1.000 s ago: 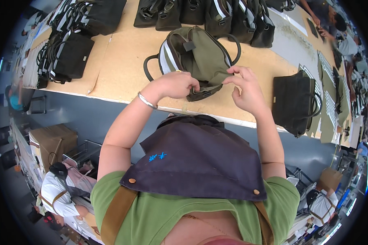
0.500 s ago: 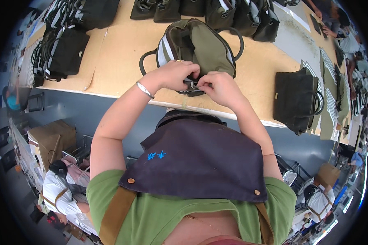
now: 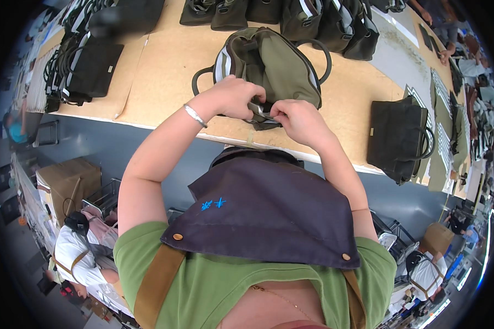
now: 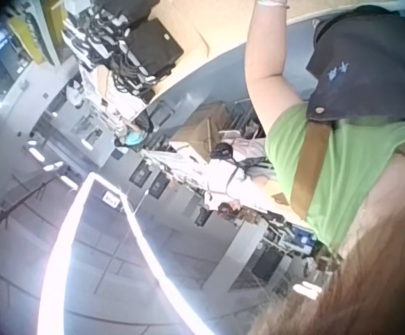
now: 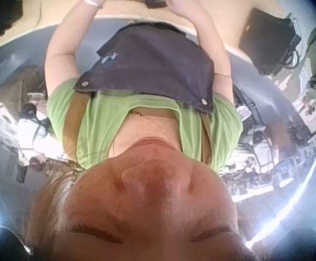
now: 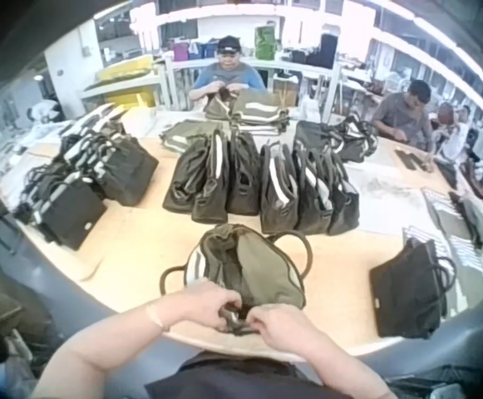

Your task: The person assembles green fabric bags by hand, attaching straps to metal rings, threading them through buckles, and zipping the bags closed. The person places the finished bags on the table.

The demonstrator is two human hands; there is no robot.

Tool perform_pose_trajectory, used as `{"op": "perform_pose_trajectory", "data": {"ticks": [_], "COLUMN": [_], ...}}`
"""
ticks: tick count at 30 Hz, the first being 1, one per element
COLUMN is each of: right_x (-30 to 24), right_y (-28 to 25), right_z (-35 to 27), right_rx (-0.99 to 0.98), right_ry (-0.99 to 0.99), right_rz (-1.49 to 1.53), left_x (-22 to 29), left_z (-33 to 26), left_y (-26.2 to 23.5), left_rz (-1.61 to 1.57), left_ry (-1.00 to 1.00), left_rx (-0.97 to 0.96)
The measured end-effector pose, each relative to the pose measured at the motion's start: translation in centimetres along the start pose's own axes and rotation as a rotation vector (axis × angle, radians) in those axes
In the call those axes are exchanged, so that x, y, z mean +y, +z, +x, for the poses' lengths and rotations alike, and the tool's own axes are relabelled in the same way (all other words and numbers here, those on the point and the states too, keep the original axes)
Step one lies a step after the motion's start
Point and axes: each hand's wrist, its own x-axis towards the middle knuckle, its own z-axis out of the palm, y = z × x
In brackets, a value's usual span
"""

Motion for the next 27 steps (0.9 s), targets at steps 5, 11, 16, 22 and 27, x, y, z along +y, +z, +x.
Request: {"op": "perform_pose_trajectory", "data": {"ticks": [5,11,16,22,27], "right_x": [-0.7,-0.9,-0.8,-0.4,-1.5], "right_y": [0.6,0.8,0.5,0.7,0.8], "right_z": [0.4,0.5,0.4,0.1,0.4], "right_rx": [0.123,0.067,0.092,0.119,0.089], "right_ry": [0.024,-0.065,-0.034,0.018,-0.012], "right_rz": [-0.100,-0.013,-0.018,-0.082,-0.026], "left_x": [0.1,0.3,-1.6,1.0,1.2], "left_z": [-2.6,-2.6,-1.6,-5.8,-5.9], "left_y": [0.4,-0.1,0.5,2.0,4.3], "left_rz": [-0.185,-0.289,-0.698,0.187,0.238], "left_ry": [0.156,-0.133,0.078,0.325,0.279], "left_rx": [0.244,0.025,0.285,0.526,0.738]}}
